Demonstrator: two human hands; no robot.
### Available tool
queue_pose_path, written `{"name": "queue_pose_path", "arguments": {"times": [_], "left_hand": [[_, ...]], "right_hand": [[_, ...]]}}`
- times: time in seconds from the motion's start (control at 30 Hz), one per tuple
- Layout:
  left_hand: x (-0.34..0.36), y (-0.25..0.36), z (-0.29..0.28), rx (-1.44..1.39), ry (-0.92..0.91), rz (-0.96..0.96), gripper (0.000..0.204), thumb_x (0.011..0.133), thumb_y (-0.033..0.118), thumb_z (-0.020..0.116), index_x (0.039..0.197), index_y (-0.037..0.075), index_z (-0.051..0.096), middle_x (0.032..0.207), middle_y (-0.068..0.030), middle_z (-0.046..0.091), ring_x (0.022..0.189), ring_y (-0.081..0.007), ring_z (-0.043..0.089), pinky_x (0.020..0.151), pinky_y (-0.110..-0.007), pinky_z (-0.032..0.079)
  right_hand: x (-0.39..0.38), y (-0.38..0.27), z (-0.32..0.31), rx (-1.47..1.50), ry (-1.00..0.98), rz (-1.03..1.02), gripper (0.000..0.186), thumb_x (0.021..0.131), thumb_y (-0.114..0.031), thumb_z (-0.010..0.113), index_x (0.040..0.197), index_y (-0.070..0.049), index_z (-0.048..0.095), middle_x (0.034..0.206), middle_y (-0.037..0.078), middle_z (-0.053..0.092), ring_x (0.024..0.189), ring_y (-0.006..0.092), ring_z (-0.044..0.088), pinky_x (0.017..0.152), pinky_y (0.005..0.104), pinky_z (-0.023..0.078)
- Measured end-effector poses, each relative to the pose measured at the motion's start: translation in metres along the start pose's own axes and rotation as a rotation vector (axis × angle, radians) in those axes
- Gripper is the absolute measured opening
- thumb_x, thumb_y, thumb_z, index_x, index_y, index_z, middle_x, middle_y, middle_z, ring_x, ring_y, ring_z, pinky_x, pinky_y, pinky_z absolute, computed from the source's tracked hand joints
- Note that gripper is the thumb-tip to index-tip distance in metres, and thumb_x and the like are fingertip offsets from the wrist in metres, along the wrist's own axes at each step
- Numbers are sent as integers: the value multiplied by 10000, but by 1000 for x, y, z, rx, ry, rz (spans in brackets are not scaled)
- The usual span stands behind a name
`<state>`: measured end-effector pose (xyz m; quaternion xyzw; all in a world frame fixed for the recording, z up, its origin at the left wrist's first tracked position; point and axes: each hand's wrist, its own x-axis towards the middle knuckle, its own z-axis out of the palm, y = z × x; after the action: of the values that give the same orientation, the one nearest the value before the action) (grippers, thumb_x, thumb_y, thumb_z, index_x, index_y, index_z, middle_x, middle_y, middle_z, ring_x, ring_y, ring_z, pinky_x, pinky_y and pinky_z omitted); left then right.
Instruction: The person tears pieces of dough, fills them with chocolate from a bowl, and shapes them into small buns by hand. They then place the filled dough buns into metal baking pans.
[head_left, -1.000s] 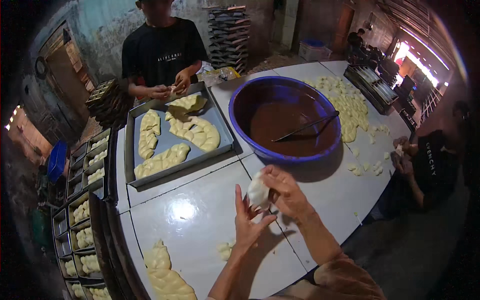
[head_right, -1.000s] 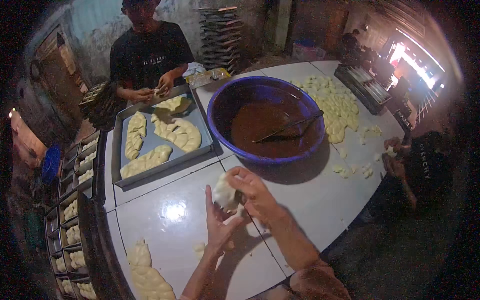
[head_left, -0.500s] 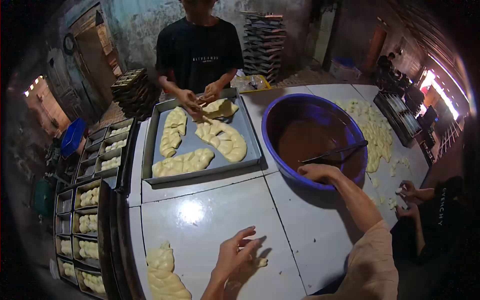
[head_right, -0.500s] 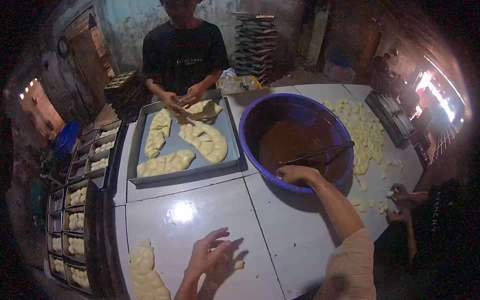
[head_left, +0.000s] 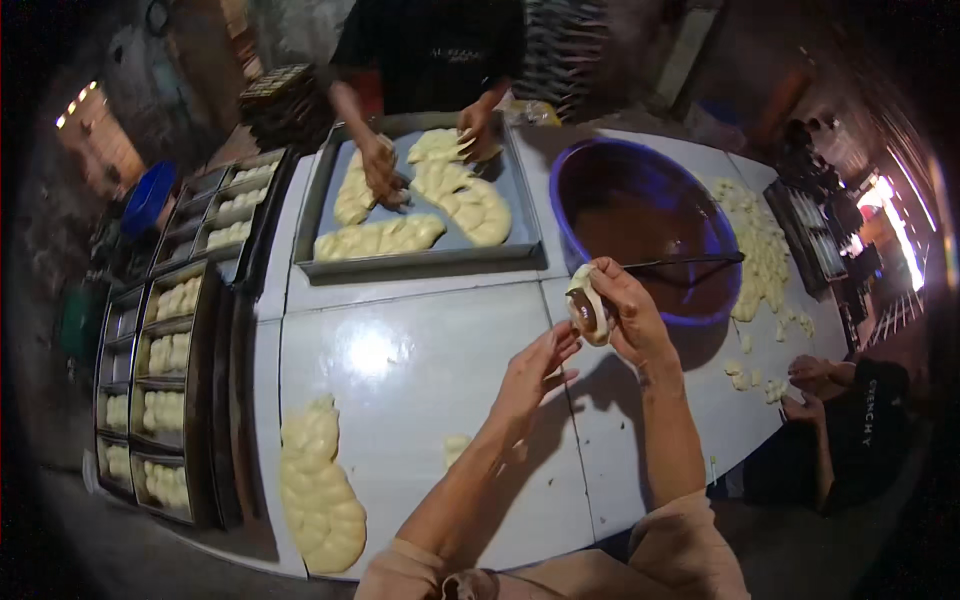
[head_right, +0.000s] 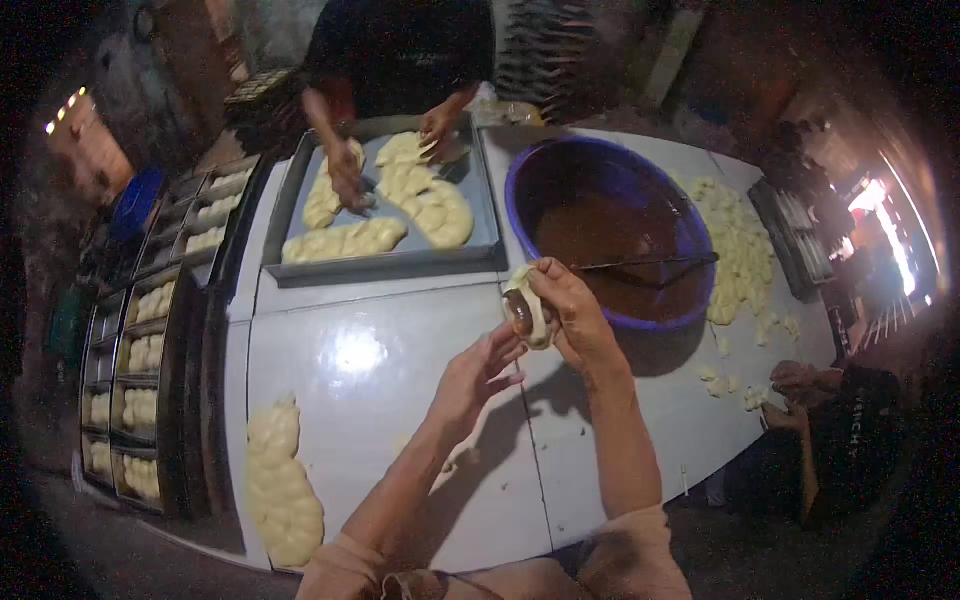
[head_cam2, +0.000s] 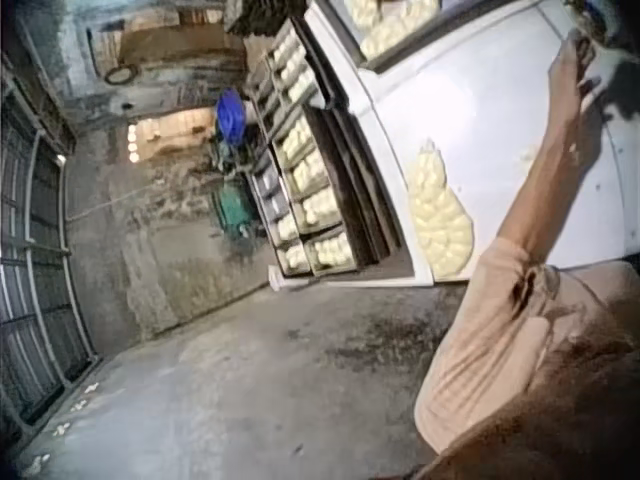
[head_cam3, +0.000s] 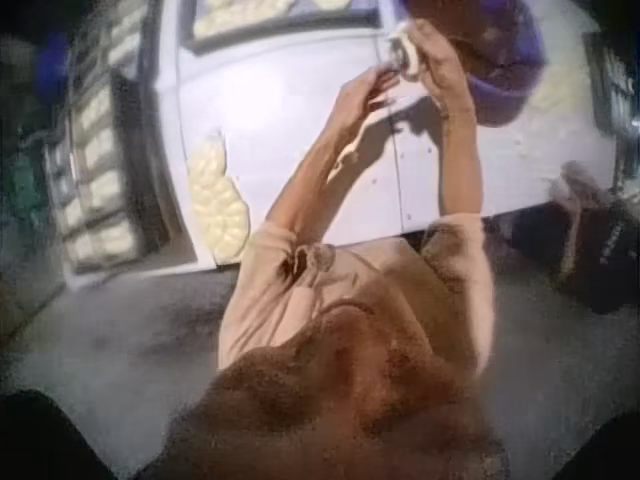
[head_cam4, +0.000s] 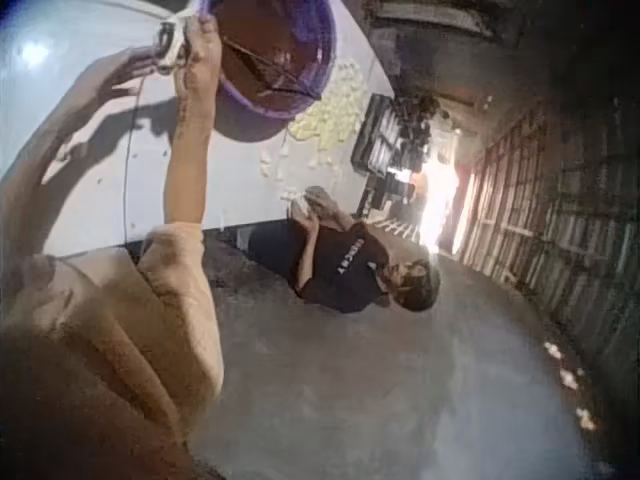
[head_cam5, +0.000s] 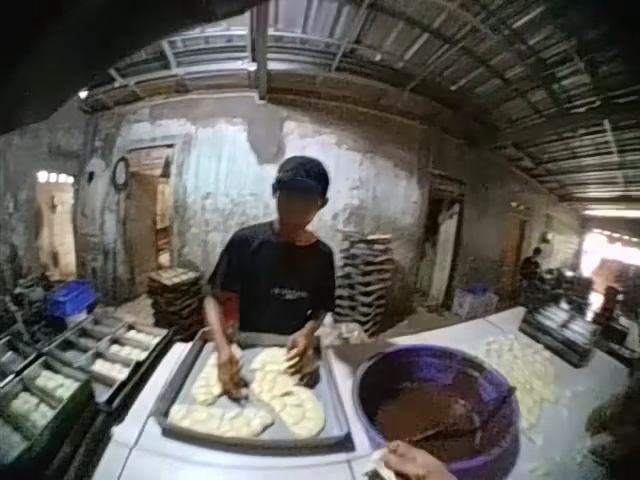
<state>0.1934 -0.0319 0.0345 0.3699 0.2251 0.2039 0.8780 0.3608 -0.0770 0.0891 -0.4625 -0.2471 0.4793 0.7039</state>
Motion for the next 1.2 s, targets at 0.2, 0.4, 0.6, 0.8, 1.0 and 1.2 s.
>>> {"name": "queue_pose_path", "arguments": {"times": [0.2,0.4,0.6,0.8,1.0,1.2], "left_hand": [[-37,4,-46,-145,124,33,443,1000,362,617,1290,26,609,1153,-90,683,1059,-191,652,967,-360,519],[-69,5,-84,6,290,146,385,958,227,695,1237,-35,651,1019,-68,714,916,-141,683,839,-279,559],[-81,10,-84,175,320,263,389,935,202,728,1248,-22,668,1033,-96,728,868,-112,660,767,-251,551],[-84,36,-93,199,157,32,418,946,270,707,1228,-35,655,1046,-127,712,915,-166,691,792,-292,578],[-89,34,-92,222,96,38,388,940,229,708,1227,-23,638,1033,-116,703,873,-178,706,711,-280,619],[-87,19,-87,173,41,22,263,968,135,647,1186,-11,653,1049,-108,681,828,-145,689,691,-247,631]], "right_hand": [[-42,62,27,30,-87,92,233,983,-171,595,1168,-46,530,1047,65,638,942,130,645,852,287,543],[-78,110,80,-735,-94,-224,456,835,-42,721,1259,-20,558,1116,96,617,1095,212,619,941,316,509],[-83,133,96,-1053,139,-514,134,892,-87,684,1007,-34,725,1062,73,635,922,191,609,813,345,487],[-92,129,90,-709,26,-176,207,913,-125,679,1089,-21,713,1027,87,663,921,181,604,826,316,476],[-105,132,83,-753,-85,-298,228,919,-112,690,1137,-46,700,1152,89,611,1023,202,592,889,331,479],[-112,142,75,-520,79,-400,185,911,-87,708,1073,-46,628,1240,83,496,1099,184,525,942,371,473]]}}
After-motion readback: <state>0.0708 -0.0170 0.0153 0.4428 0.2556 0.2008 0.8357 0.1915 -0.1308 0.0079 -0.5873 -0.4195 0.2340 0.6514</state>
